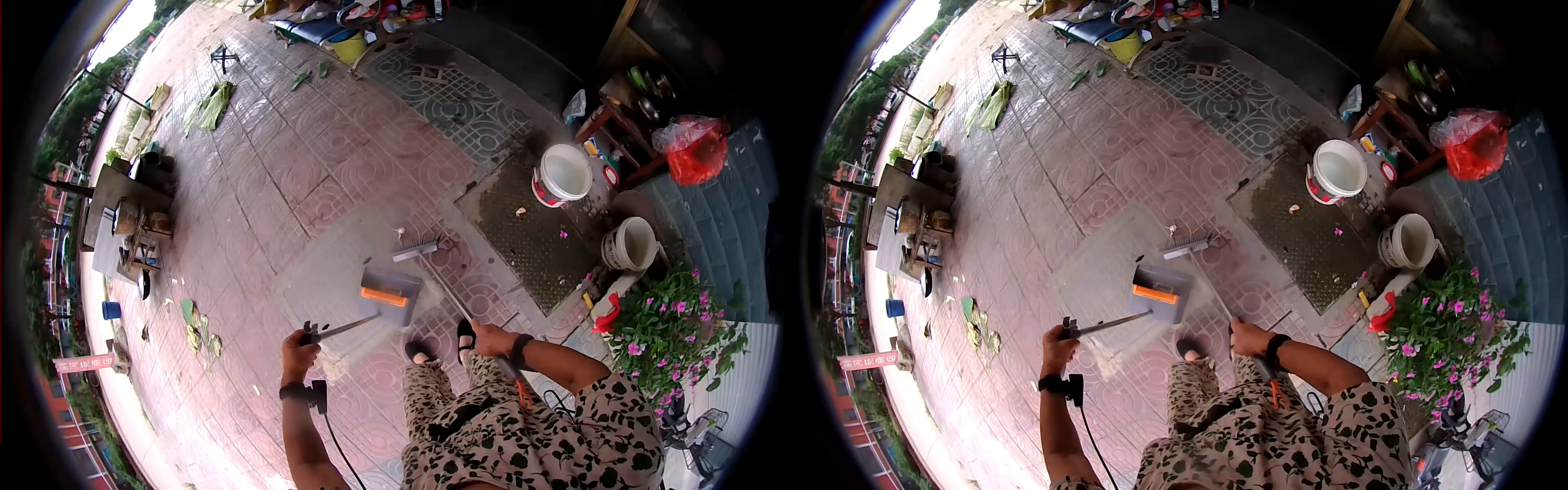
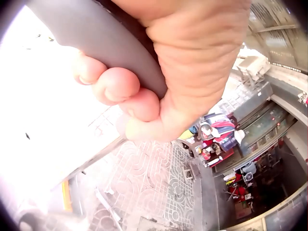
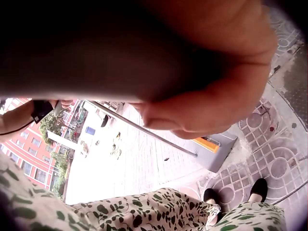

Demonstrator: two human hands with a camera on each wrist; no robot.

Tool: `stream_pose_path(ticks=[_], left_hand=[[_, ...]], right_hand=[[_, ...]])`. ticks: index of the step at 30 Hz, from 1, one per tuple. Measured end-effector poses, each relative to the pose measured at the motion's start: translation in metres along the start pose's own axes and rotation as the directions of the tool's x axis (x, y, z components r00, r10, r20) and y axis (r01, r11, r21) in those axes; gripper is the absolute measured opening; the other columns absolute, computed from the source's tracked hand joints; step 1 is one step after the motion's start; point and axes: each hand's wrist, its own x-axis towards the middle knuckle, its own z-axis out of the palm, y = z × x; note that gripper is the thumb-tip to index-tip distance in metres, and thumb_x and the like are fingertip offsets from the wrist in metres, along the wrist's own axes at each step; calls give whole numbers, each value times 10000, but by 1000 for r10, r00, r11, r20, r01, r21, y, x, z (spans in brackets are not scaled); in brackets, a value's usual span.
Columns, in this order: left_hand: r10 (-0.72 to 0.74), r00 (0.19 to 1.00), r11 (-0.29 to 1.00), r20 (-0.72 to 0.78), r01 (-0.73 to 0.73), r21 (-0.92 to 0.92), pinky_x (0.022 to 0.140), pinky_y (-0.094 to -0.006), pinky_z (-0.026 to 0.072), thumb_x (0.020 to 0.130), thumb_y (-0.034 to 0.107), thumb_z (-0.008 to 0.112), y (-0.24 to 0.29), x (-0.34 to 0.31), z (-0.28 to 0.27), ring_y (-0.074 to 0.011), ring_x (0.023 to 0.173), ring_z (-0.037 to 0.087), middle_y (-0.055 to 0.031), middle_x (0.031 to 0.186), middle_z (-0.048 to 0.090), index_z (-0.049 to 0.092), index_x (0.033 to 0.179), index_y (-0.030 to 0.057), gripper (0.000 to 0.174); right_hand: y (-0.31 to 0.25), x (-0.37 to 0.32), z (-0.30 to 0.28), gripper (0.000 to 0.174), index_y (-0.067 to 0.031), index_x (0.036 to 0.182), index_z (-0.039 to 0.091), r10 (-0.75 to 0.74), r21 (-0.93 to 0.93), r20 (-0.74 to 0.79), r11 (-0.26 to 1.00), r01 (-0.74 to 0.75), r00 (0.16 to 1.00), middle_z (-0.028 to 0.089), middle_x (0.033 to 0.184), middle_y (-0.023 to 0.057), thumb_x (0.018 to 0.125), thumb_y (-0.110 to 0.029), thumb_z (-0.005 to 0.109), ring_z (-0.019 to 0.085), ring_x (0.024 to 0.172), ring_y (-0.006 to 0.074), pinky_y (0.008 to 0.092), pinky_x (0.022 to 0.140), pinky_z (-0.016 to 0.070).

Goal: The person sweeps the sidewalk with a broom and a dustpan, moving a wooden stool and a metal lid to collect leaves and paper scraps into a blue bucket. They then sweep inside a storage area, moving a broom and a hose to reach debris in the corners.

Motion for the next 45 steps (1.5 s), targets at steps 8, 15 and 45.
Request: stream_pose_path(ticks=[8,15,45], left_hand=[[-16,1000,1000,25,16,-7,376,-221,334,622,-6,589,-23,-2,-16,-58,435,436,23,570,487,605,808,41,192],[2,999,1000,49,-3,19,392,-229,353,600,30,601,-30,9,-26,-67,438,449,11,554,495,619,830,13,231],[5,971,968,-239,-65,-242,433,-211,353,642,-7,599,-77,-9,-141,-43,493,455,31,614,520,610,892,4,250]], right_hand=[[-24,-71,-48,632,-14,1327,354,-80,655,234,750,-97,969,561,739,66,714,3,509,515,575,114,269,501,410],[-10,56,-17,682,12,1342,296,-112,70,-309,988,141,944,602,909,206,728,-113,566,601,725,258,332,623,470],[-160,73,-86,334,15,1043,457,-22,592,-183,796,128,983,515,613,76,715,43,510,509,449,141,284,386,420]])
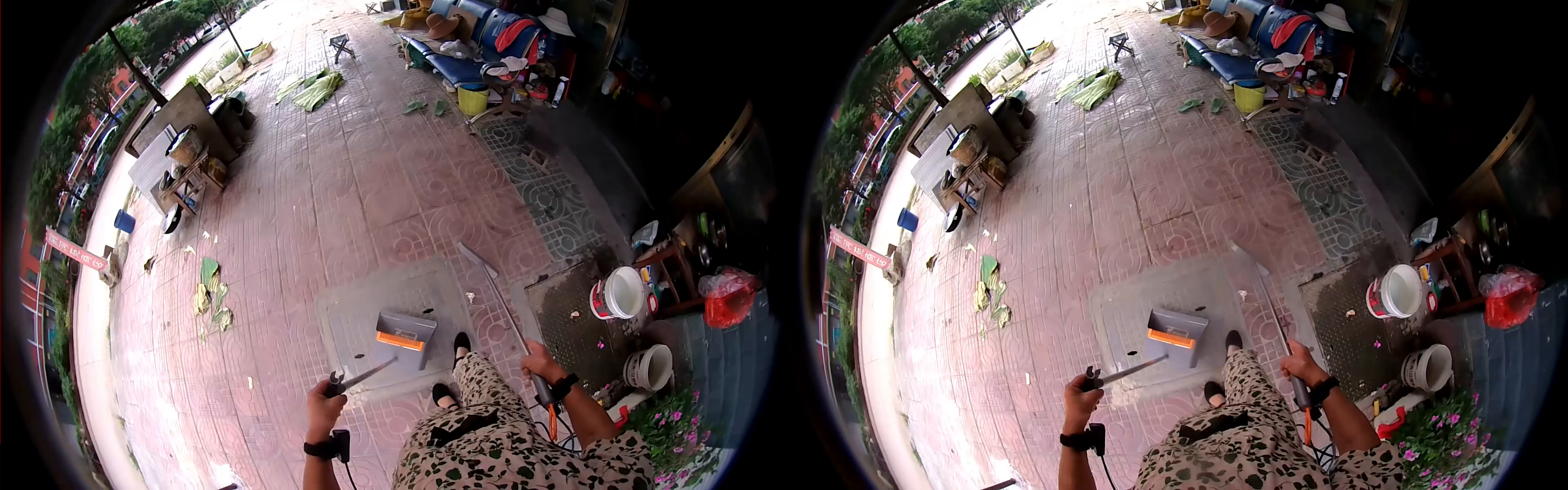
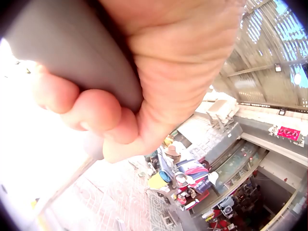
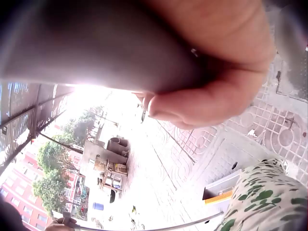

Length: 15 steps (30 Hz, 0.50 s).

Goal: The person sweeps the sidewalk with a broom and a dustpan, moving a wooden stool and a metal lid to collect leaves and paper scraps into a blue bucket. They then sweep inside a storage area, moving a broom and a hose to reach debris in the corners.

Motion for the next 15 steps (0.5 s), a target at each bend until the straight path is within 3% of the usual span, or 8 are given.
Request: stream_pose_path(ticks=[2,7,9,10,13,15], left_hand=[[1,998,1000,-58,-1,-4,420,-210,342,639,-13,594,3,12,-6,-41,481,446,29,613,518,601,893,-1,254],[13,992,999,-129,-17,-28,405,-211,331,652,-18,566,18,48,-11,-40,468,431,28,607,507,593,923,-18,271],[3,992,1000,-127,-5,-11,404,-210,335,655,-19,553,25,74,-13,-42,465,432,22,607,508,593,929,-23,276],[-31,990,999,-135,29,-15,405,-212,339,652,-17,552,32,84,-13,-46,464,435,20,610,512,593,937,-23,288],[-89,983,996,-160,91,5,403,-216,346,644,-9,554,43,123,-11,-53,460,441,15,614,519,598,946,-20,305],[-122,978,991,-168,130,39,402,-219,349,640,-3,557,55,147,-17,-57,458,443,12,615,524,603,947,-17,310]], right_hand=[[-4,37,-5,226,5,916,443,-81,-12,-20,997,81,996,504,577,87,704,52,503,511,433,156,292,378,417],[-34,149,-20,205,-4,910,491,-119,-68,-43,991,116,992,517,583,71,709,-1,529,513,450,140,278,386,412],[-60,192,-15,198,24,810,412,-89,-123,-92,989,77,992,507,536,141,684,-22,558,524,412,219,339,381,423],[-68,206,-9,198,24,810,412,-67,-114,-94,992,56,993,507,536,141,684,-22,558,524,412,219,339,381,423],[-104,250,13,276,61,850,431,-86,-255,4,963,84,996,534,589,166,688,-94,592,559,469,229,344,434,447],[-106,262,34,365,79,943,451,-49,-472,134,875,107,990,560,665,179,698,-142,607,573,526,225,342,492,463]])
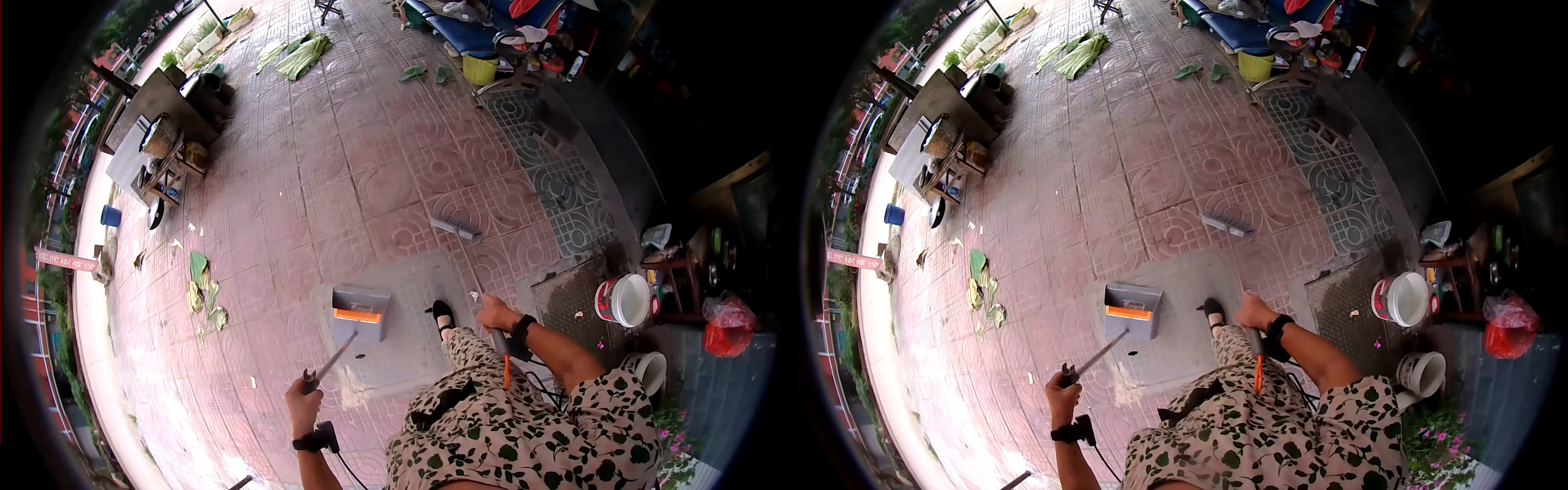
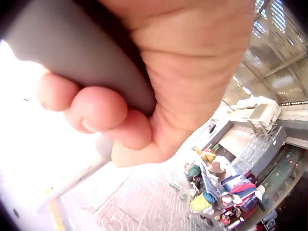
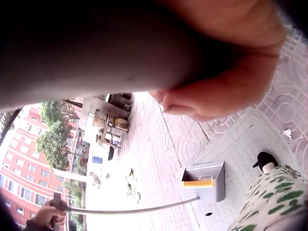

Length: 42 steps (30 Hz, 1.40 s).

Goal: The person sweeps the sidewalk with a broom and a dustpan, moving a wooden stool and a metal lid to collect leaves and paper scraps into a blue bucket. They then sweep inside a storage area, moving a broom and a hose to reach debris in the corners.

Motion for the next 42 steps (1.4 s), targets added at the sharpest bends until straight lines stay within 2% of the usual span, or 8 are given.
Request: stream_pose_path(ticks=[5,10,19,21,25,29,35,42], left_hand=[[-82,996,996,-22,81,-24,382,-205,318,649,-2,551,27,30,-20,-43,438,416,27,626,530,629,880,21,245],[-161,987,987,-23,161,-23,352,-185,287,656,-34,551,20,44,-41,-30,421,390,33,631,537,622,925,37,286],[-157,988,985,-10,156,-78,375,-189,327,666,-34,559,-3,32,-43,-40,441,428,-13,715,596,613,955,23,300],[-115,993,990,-19,113,-81,380,-189,332,669,-37,559,-13,34,-47,-38,450,434,-19,733,604,613,962,19,303],[-159,987,985,-3,158,-70,393,-189,347,676,-55,551,-13,31,-51,-39,483,453,-42,802,630,612,984,0,319],[-100,995,993,-16,99,-67,387,-189,342,679,-40,560,-18,29,-45,-36,467,443,2,694,587,620,975,20,307],[-132,991,990,-34,129,-62,376,-189,335,676,-23,557,-9,28,-41,-38,445,433,8,676,572,621,962,24,297],[-128,992,991,11,129,-42,380,-197,326,660,-13,559,10,22,-35,-40,449,420,16,656,548,618,958,12,305]], right_hand=[[-74,-39,-26,523,40,1236,377,98,217,354,959,-184,930,573,722,132,754,-69,550,547,535,152,286,487,454],[-76,-53,-30,733,-45,1411,148,52,613,582,627,-481,811,505,667,53,770,83,479,456,481,84,221,417,400],[-55,-59,-26,754,-8,1394,173,177,587,126,780,-217,976,501,630,53,727,55,520,474,468,96,248,403,398],[-55,-50,-34,287,-10,1050,487,169,593,-16,795,-126,986,520,639,46,766,-35,517,497,480,113,252,432,421],[-45,-42,-44,241,-9,992,454,216,568,-117,815,-113,969,495,615,28,756,-22,499,484,464,85,251,395,425],[-33,-63,-42,231,-11,976,454,271,533,-110,828,-174,956,498,616,31,750,-19,501,482,463,82,250,397,429],[-30,-77,-27,735,2,1383,223,318,502,-57,829,-248,946,538,631,75,708,15,514,488,454,117,276,398,424],[-51,-40,-32,632,8,1329,308,268,414,120,862,-293,956,514,625,70,729,7,507,489,477,116,274,404,415]])
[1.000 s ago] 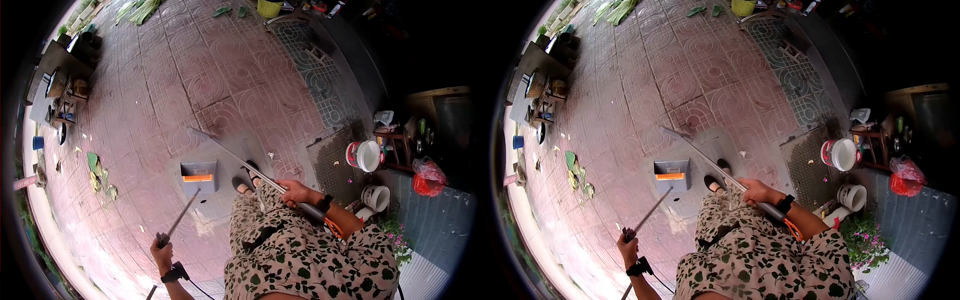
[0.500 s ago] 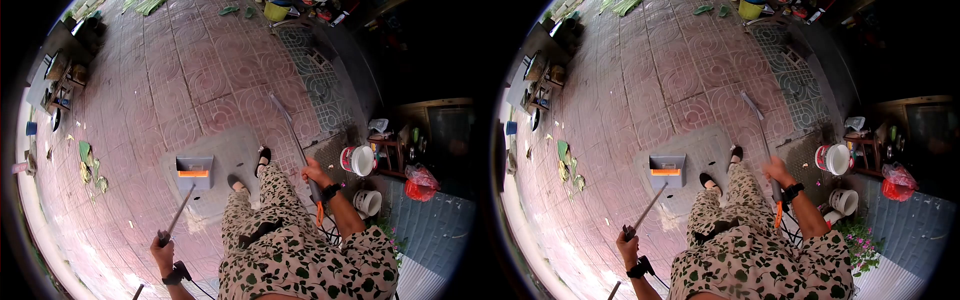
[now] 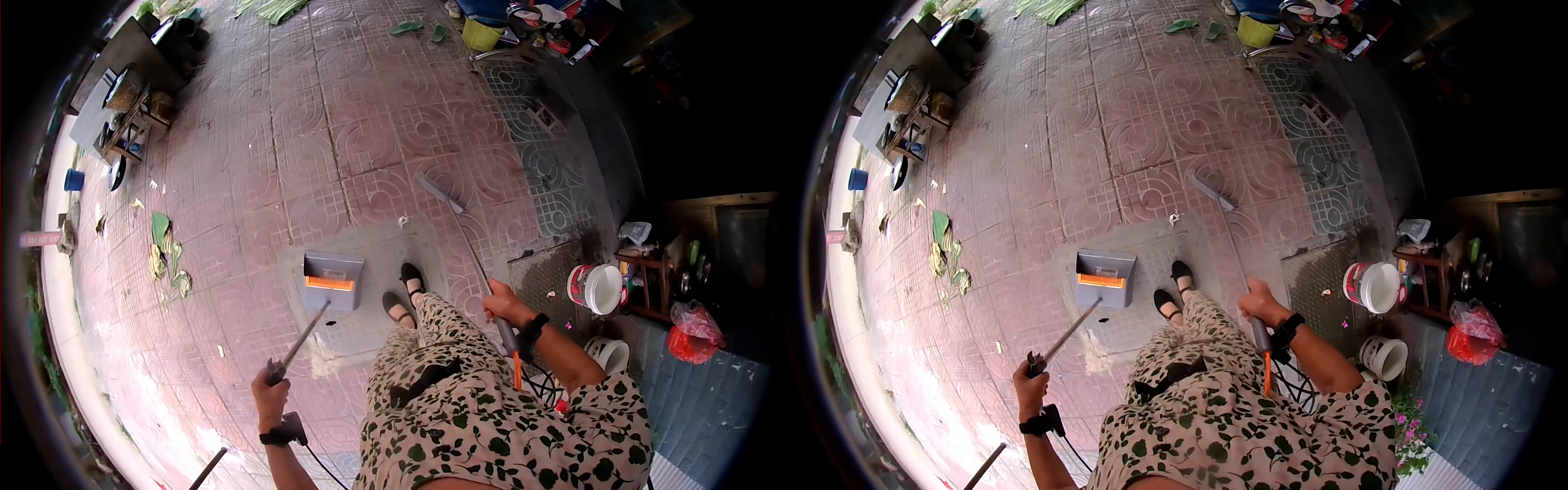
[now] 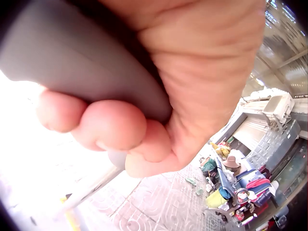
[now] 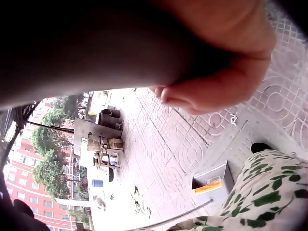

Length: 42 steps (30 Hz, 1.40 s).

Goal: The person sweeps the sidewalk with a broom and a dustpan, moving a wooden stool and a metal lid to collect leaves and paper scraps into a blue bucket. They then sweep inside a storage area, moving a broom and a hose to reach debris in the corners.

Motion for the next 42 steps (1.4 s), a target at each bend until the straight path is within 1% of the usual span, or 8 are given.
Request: stream_pose_path(ticks=[6,13,22,28,32,36,39,42], left_hand=[[30,995,991,90,-42,126,400,-219,325,651,-14,552,22,-6,11,-44,467,430,26,587,490,608,917,0,272],[-2,999,991,52,-5,134,371,-199,345,631,3,563,27,15,4,-55,432,439,24,579,499,623,901,34,279],[110,989,989,-98,-99,111,387,-211,358,634,18,573,-7,5,-3,-58,440,448,22,574,498,627,898,27,270],[-56,976,998,-210,63,26,407,-226,340,637,27,558,1,-18,-4,-66,469,445,8,581,490,585,847,-6,214],[-96,983,995,-159,93,-28,411,-224,339,634,24,560,6,-33,-11,-61,471,441,15,573,485,596,880,-9,251],[-69,995,997,-75,70,13,419,-221,339,629,19,562,5,-26,-12,-53,474,438,23,581,485,613,897,-2,274],[-1,998,1000,-55,2,19,400,-220,337,626,13,562,-15,-16,-21,-54,453,432,20,572,487,618,889,1,269],[41,997,999,-67,-40,18,389,-216,330,627,5,562,-24,-19,-21,-50,440,422,24,570,479,618,902,-4,280]], right_hand=[[-21,-3,29,407,-36,1170,431,19,-122,222,992,8,975,497,634,40,767,-13,483,478,483,93,248,413,406],[-57,12,45,665,-82,1390,254,255,-27,686,945,-327,682,519,670,17,773,18,479,469,481,45,197,420,407],[-114,2,16,599,-61,1320,383,92,-267,541,961,67,836,530,679,40,737,-12,509,495,515,94,245,459,425],[-125,105,46,608,-28,1304,365,-260,-607,351,669,430,899,526,633,85,723,-54,543,513,529,136,280,468,415],[-150,96,74,499,15,1188,417,-186,-631,298,698,339,936,543,633,121,717,-78,556,545,545,170,316,479,423],[-95,86,87,467,55,1143,407,-226,-737,544,332,589,808,575,712,185,729,-104,557,556,567,214,358,533,449],[-90,29,116,449,43,1154,414,6,-751,466,531,392,885,562,713,149,743,-89,536,549,570,181,330,526,452],[-78,25,131,448,31,1175,424,222,-609,597,750,256,771,533,691,79,744,-46,516,528,544,128,284,479,441]])
